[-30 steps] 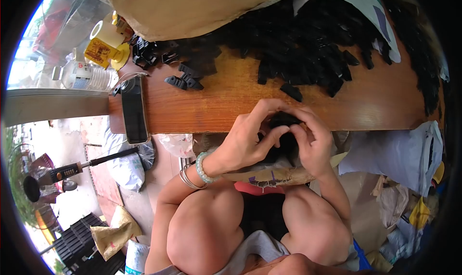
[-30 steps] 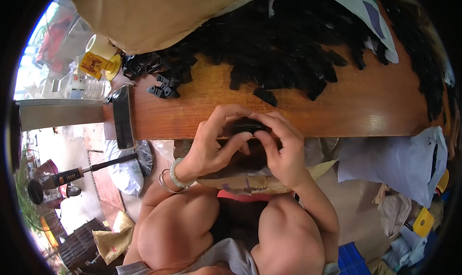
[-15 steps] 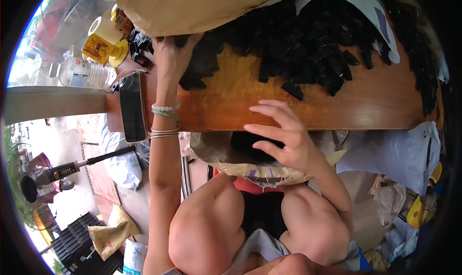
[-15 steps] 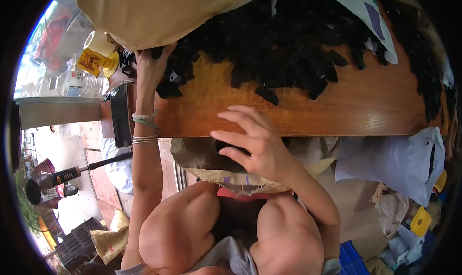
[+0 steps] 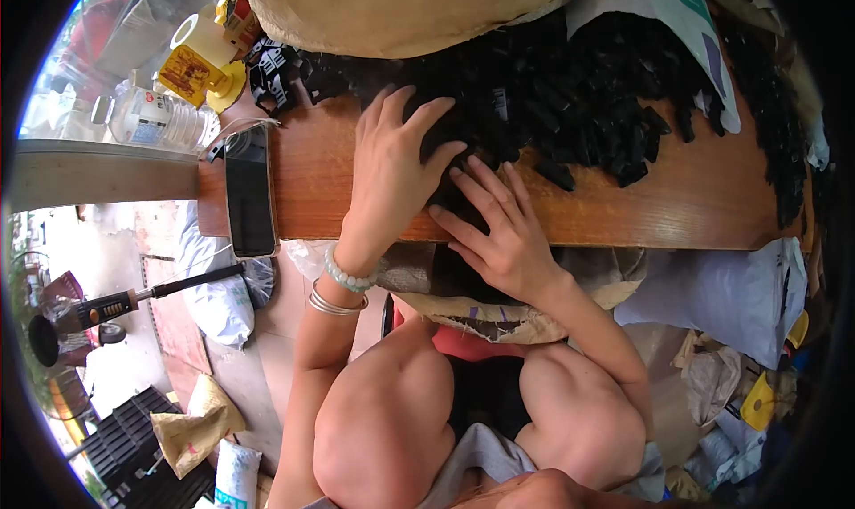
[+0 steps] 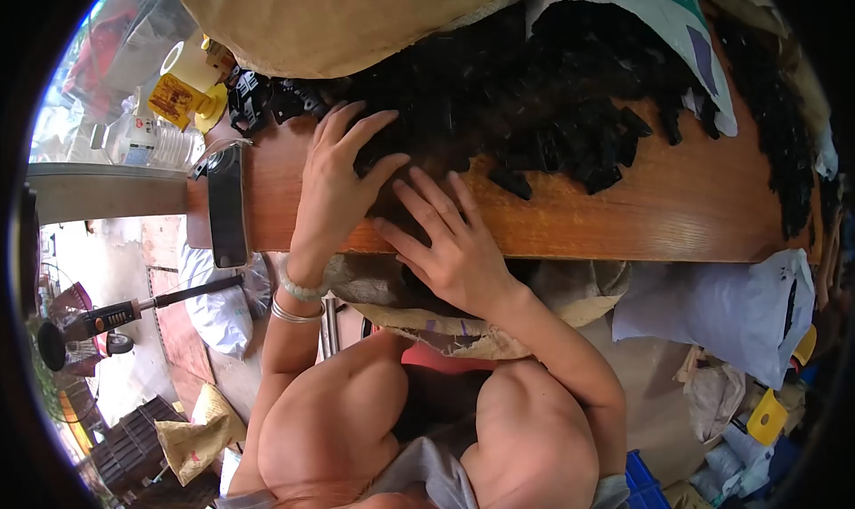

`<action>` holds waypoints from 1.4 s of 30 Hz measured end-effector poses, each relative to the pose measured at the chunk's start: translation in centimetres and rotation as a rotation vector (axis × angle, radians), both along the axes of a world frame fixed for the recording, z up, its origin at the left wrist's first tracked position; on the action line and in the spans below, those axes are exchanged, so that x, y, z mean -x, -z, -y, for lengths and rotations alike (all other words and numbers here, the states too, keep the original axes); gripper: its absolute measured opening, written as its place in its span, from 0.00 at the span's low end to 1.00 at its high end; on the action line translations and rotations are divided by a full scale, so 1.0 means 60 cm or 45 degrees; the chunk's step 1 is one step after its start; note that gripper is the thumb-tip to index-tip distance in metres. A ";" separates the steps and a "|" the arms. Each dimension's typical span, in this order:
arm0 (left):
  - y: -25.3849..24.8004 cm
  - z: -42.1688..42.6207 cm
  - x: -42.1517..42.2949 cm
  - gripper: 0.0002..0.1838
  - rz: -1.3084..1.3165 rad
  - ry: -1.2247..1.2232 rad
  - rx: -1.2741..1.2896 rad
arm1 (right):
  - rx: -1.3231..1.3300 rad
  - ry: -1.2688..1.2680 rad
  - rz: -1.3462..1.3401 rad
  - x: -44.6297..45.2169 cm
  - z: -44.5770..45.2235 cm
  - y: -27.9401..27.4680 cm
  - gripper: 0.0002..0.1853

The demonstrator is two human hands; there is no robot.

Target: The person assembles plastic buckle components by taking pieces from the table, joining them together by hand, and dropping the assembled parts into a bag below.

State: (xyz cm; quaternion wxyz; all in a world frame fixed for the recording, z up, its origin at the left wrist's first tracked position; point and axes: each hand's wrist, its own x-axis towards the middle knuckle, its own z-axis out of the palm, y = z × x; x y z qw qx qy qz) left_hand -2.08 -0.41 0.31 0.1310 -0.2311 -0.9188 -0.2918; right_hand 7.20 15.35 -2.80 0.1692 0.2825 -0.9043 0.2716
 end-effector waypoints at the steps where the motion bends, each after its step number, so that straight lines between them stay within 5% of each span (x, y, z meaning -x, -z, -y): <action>1: -0.004 0.000 -0.002 0.23 -0.111 0.002 0.122 | -0.001 0.002 -0.002 0.001 -0.001 0.001 0.24; 10: -0.024 -0.054 0.027 0.15 -0.317 0.508 0.258 | 0.211 0.032 0.016 -0.001 -0.024 -0.011 0.25; 16: -0.003 -0.065 0.036 0.12 -0.203 0.409 -0.015 | 0.265 0.453 -0.153 -0.002 -0.066 -0.012 0.18; 18: -0.001 -0.067 0.038 0.11 -0.224 0.279 -0.200 | 0.031 0.576 -0.142 0.012 -0.083 -0.016 0.16; 23: -0.017 -0.065 0.027 0.11 -0.170 0.153 -0.432 | -0.127 0.555 -0.063 0.020 -0.083 -0.032 0.18; 25: -0.033 -0.052 0.016 0.18 0.120 0.189 -0.626 | -0.177 0.540 -0.026 0.018 -0.082 -0.038 0.19; 29: -0.053 -0.045 -0.037 0.17 0.799 0.357 -0.987 | 0.309 0.582 -0.054 0.002 -0.085 -0.066 0.22; 32: -0.060 -0.049 -0.064 0.18 0.976 0.390 -0.960 | 1.337 0.404 0.365 -0.010 -0.079 -0.091 0.13; 35: -0.063 -0.052 -0.072 0.18 1.083 0.408 -0.936 | 1.389 0.349 0.657 -0.022 -0.085 -0.105 0.13; 42: -0.063 -0.055 -0.078 0.18 1.225 0.473 -0.969 | 1.163 0.281 0.451 -0.013 -0.081 -0.077 0.13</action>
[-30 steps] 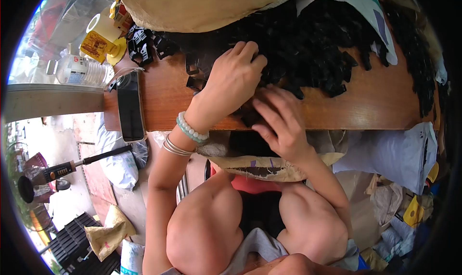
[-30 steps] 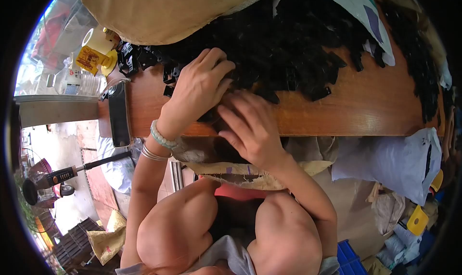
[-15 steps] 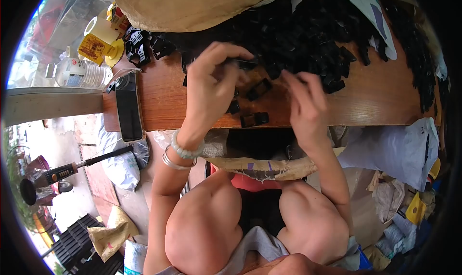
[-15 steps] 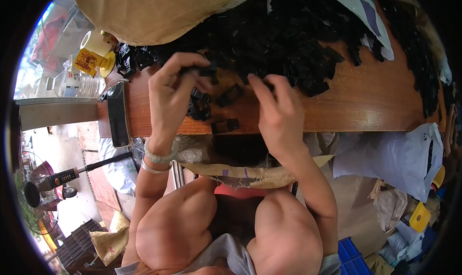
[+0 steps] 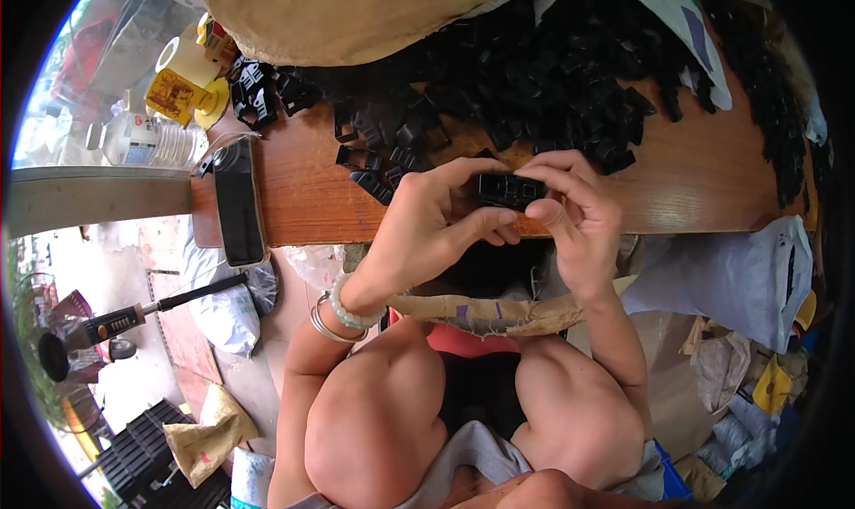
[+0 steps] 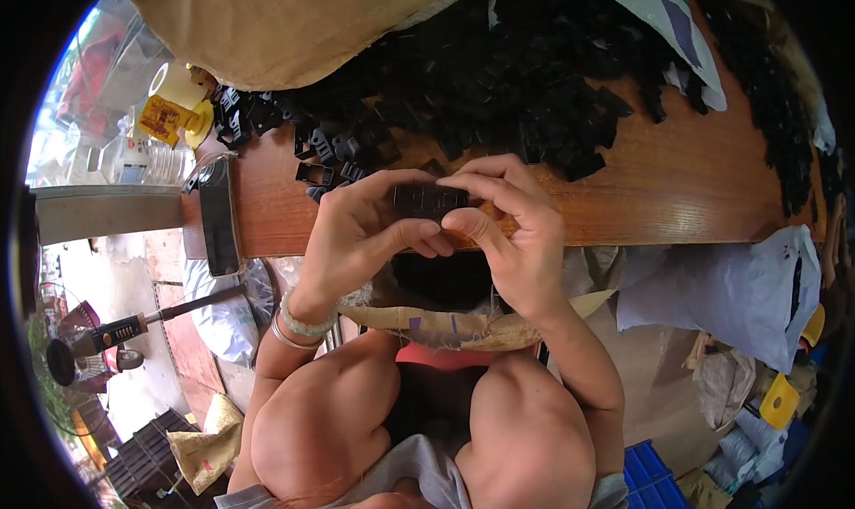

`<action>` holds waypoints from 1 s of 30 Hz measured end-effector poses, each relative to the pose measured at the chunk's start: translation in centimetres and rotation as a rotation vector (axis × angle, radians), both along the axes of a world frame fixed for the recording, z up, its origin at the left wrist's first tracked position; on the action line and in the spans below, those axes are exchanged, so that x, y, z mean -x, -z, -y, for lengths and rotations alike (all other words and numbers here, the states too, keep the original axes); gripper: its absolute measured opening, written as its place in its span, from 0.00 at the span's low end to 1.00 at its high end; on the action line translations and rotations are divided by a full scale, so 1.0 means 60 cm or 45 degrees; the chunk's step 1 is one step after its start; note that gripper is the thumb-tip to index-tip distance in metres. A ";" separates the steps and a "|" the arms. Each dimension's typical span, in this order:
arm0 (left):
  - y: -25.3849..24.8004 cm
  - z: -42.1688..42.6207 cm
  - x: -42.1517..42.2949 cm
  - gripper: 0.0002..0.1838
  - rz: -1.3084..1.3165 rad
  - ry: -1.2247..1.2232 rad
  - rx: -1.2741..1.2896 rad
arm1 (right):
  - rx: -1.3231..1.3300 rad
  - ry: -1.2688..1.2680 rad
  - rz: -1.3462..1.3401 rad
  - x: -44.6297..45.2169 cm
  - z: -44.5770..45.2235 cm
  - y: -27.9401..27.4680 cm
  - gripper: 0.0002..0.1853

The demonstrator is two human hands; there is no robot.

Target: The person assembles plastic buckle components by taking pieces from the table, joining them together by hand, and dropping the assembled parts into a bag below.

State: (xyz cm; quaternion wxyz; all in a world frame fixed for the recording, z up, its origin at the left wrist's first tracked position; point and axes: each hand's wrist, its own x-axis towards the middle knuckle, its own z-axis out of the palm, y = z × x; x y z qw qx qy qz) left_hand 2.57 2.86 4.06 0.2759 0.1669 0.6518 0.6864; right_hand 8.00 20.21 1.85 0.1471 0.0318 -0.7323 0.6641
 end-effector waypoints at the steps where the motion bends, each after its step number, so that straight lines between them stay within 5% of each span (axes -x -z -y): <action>1: 0.000 -0.001 -0.002 0.18 -0.041 0.016 0.019 | -0.001 0.004 0.000 -0.001 -0.001 0.002 0.13; 5: 0.002 0.001 -0.005 0.19 -0.154 -0.031 0.070 | -0.003 -0.008 -0.011 -0.007 0.012 0.012 0.16; 7: 0.006 0.000 -0.006 0.21 -0.808 -0.005 0.176 | 0.130 0.011 -0.004 -0.013 0.020 0.012 0.17; 9: 0.003 -0.002 -0.019 0.22 -0.800 -0.017 0.220 | 0.486 -0.016 0.207 -0.019 0.022 0.008 0.19; 13: 0.026 0.003 -0.029 0.23 -0.993 -0.024 0.219 | 0.467 -0.006 0.273 -0.029 0.012 0.018 0.17; 16: 0.010 0.024 -0.021 0.34 -0.873 0.110 0.374 | 0.068 -0.239 0.145 -0.027 -0.029 0.005 0.15; 19: -0.005 0.034 -0.013 0.35 -0.990 0.182 0.669 | -0.211 -0.643 0.200 -0.022 -0.061 -0.008 0.13; 23: 0.020 0.026 -0.018 0.25 -1.065 0.291 0.886 | -1.031 0.284 -0.048 0.013 -0.087 -0.003 0.16; 24: 0.026 0.022 -0.019 0.21 -1.081 0.325 0.941 | -1.033 0.291 -0.052 0.027 -0.094 0.001 0.16; 26: 0.027 0.012 -0.019 0.20 -1.132 0.318 0.972 | -1.561 0.312 -0.240 0.047 -0.105 0.015 0.17; 28: 0.031 0.006 -0.017 0.19 -1.175 0.309 1.008 | -1.495 0.299 -0.285 0.057 -0.112 0.022 0.17; 30: 0.038 0.004 -0.012 0.20 -1.069 0.028 0.626 | -1.421 0.288 -0.324 0.056 -0.110 0.023 0.16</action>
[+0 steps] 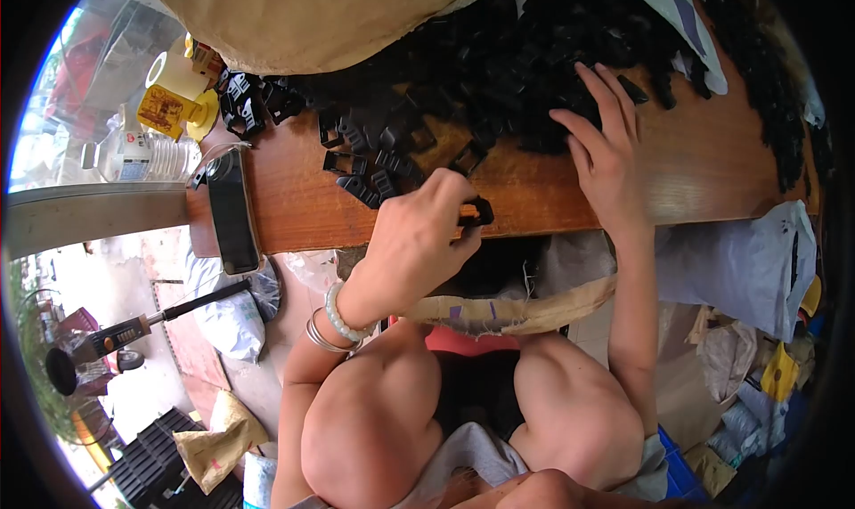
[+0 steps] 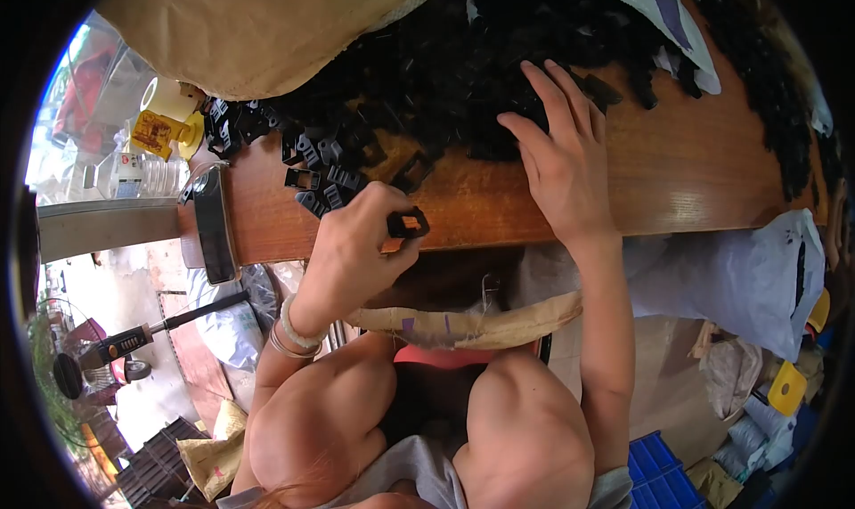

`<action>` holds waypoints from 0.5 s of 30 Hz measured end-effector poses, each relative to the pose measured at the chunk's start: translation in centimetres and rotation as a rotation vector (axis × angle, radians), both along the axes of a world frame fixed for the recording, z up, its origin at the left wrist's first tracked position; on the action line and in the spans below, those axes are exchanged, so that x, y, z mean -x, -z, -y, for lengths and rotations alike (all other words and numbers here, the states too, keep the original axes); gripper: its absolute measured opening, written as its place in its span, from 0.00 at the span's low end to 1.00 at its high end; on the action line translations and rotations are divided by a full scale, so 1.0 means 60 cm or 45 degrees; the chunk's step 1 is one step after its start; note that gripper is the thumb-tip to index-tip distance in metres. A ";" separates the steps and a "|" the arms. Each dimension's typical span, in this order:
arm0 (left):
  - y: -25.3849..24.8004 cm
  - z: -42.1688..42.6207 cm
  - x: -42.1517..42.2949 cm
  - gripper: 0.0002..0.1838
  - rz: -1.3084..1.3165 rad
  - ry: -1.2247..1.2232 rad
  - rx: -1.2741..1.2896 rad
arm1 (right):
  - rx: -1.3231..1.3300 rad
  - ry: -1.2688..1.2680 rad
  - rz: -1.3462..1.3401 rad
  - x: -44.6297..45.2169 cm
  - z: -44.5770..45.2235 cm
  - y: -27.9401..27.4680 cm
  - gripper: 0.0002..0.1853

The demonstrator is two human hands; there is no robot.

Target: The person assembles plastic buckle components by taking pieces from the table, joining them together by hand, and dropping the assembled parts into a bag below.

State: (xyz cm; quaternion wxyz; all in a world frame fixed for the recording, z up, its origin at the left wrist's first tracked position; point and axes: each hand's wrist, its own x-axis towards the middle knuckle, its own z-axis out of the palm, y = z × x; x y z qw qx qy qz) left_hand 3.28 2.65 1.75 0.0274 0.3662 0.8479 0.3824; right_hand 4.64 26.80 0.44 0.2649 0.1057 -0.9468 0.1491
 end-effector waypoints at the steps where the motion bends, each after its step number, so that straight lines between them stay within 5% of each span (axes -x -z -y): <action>1: -0.005 -0.001 -0.001 0.20 0.000 0.002 0.002 | -0.002 0.027 0.010 -0.003 0.004 -0.008 0.16; 3: -0.020 -0.005 -0.002 0.21 0.540 -0.162 -0.265 | -0.006 0.054 0.017 -0.016 0.019 -0.013 0.16; 5: -0.019 -0.009 0.000 0.23 0.554 -0.145 -0.323 | 0.689 -0.092 0.127 -0.039 0.050 -0.012 0.16; 7: -0.020 -0.009 0.001 0.24 0.917 -0.145 -0.394 | 0.918 -0.155 0.208 -0.060 0.082 -0.027 0.17; 12: -0.016 -0.025 -0.003 0.20 1.150 -0.134 -0.821 | 0.922 -0.210 0.145 -0.065 0.105 -0.020 0.16; 15: -0.017 -0.017 -0.002 0.20 1.124 -0.163 -0.709 | 0.878 -0.191 0.094 -0.064 0.106 -0.020 0.16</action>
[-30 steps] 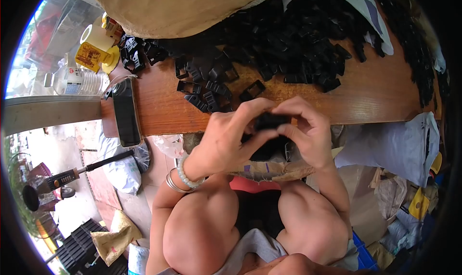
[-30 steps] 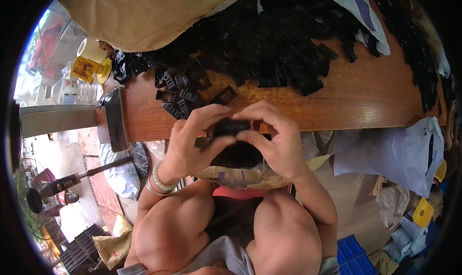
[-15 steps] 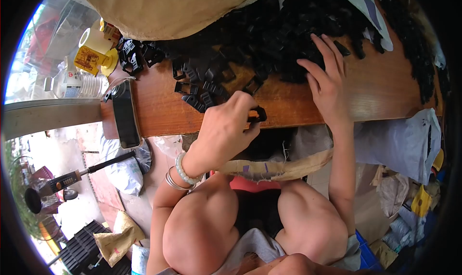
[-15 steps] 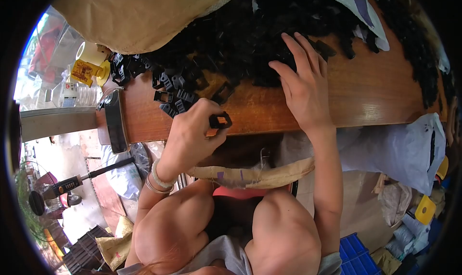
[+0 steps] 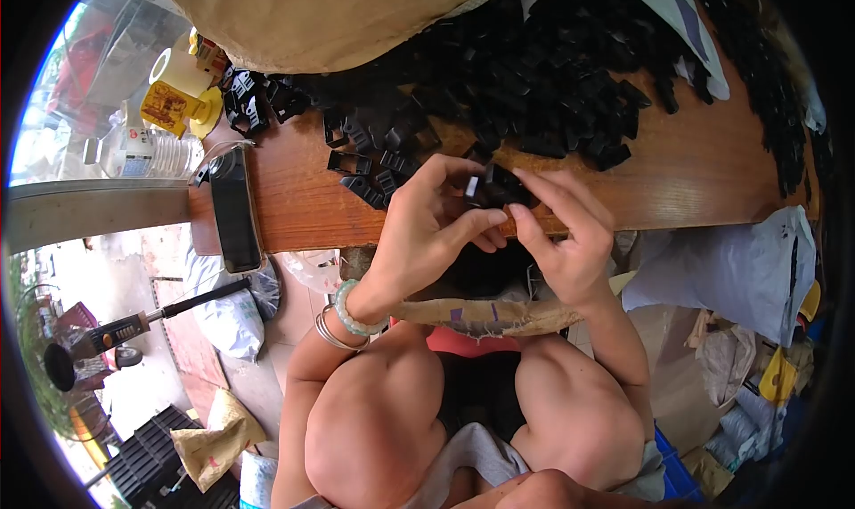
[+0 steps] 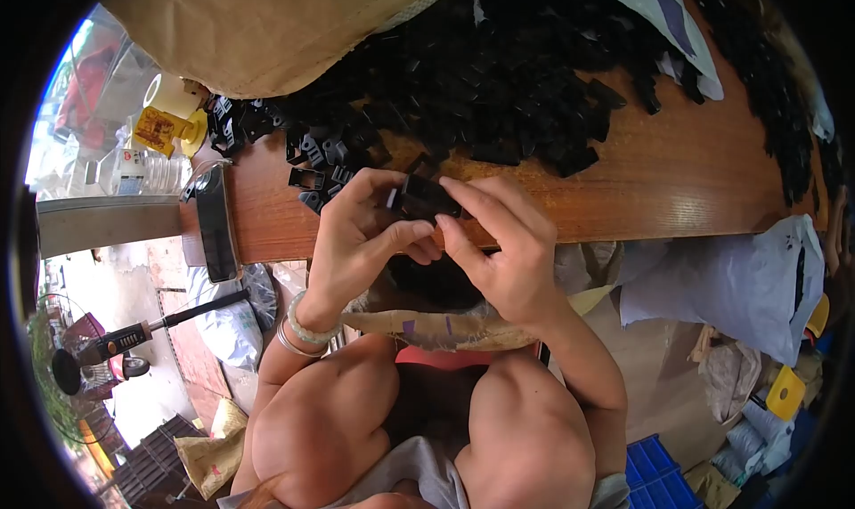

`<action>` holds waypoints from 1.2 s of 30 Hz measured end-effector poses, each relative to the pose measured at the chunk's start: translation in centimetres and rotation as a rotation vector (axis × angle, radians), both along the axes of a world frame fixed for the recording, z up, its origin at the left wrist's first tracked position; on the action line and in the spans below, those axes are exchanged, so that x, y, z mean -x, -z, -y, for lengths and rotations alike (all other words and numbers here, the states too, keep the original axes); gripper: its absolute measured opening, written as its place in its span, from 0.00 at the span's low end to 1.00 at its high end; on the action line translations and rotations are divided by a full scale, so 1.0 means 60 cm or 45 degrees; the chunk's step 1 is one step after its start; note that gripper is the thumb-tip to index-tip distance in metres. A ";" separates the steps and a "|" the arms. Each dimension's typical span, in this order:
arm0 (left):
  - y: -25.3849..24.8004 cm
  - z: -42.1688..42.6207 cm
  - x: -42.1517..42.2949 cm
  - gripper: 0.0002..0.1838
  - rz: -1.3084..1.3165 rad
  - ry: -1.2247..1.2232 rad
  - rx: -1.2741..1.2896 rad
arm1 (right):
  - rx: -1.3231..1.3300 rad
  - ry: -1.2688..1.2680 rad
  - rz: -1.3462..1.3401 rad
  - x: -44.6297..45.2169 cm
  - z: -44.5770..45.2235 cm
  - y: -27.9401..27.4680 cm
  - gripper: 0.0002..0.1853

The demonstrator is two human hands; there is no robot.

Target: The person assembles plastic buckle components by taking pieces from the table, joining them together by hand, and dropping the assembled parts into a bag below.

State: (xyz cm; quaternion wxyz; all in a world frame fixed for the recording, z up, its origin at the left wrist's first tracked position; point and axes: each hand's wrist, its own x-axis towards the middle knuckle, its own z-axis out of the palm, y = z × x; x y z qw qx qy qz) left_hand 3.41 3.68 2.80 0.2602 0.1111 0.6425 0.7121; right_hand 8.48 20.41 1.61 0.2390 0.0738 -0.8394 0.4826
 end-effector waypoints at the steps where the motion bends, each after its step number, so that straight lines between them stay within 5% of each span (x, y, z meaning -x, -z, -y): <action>1: 0.000 0.003 0.001 0.19 0.000 0.011 0.026 | -0.018 -0.020 -0.023 0.000 -0.001 0.000 0.16; 11: -0.003 0.002 -0.003 0.20 -0.091 -0.002 0.074 | -0.038 -0.070 0.010 -0.007 -0.002 0.003 0.17; 13: -0.010 0.006 -0.006 0.19 -0.400 0.047 0.284 | -0.093 -0.085 -0.025 -0.004 0.001 0.003 0.18; 16: 0.006 0.000 -0.008 0.19 -0.888 0.043 0.208 | 0.285 -0.094 0.067 -0.003 0.006 0.001 0.20; 21: 0.006 0.002 -0.007 0.28 -0.901 0.080 0.271 | 0.543 -0.247 0.344 -0.015 -0.007 0.019 0.17; 22: 0.000 0.005 0.000 0.24 -0.696 0.081 0.271 | 0.551 -0.314 0.410 -0.014 -0.019 0.015 0.15; 25: 0.007 -0.001 0.029 0.11 -0.940 -0.058 0.605 | 0.262 -0.330 0.503 -0.007 -0.047 -0.004 0.11; 28: 0.027 -0.017 0.049 0.15 -1.382 -0.081 0.989 | -0.022 -0.022 0.266 0.022 -0.047 0.010 0.10; 31: 0.032 -0.031 0.054 0.15 -1.424 0.131 1.266 | -0.632 0.188 -0.029 0.050 -0.046 0.034 0.14; 35: 0.015 -0.029 0.047 0.16 -1.385 0.123 1.079 | -0.786 0.170 0.016 0.053 -0.032 0.032 0.13; 36: 0.011 -0.024 0.047 0.16 -1.352 0.064 0.782 | -0.782 0.174 0.021 0.050 -0.033 0.030 0.13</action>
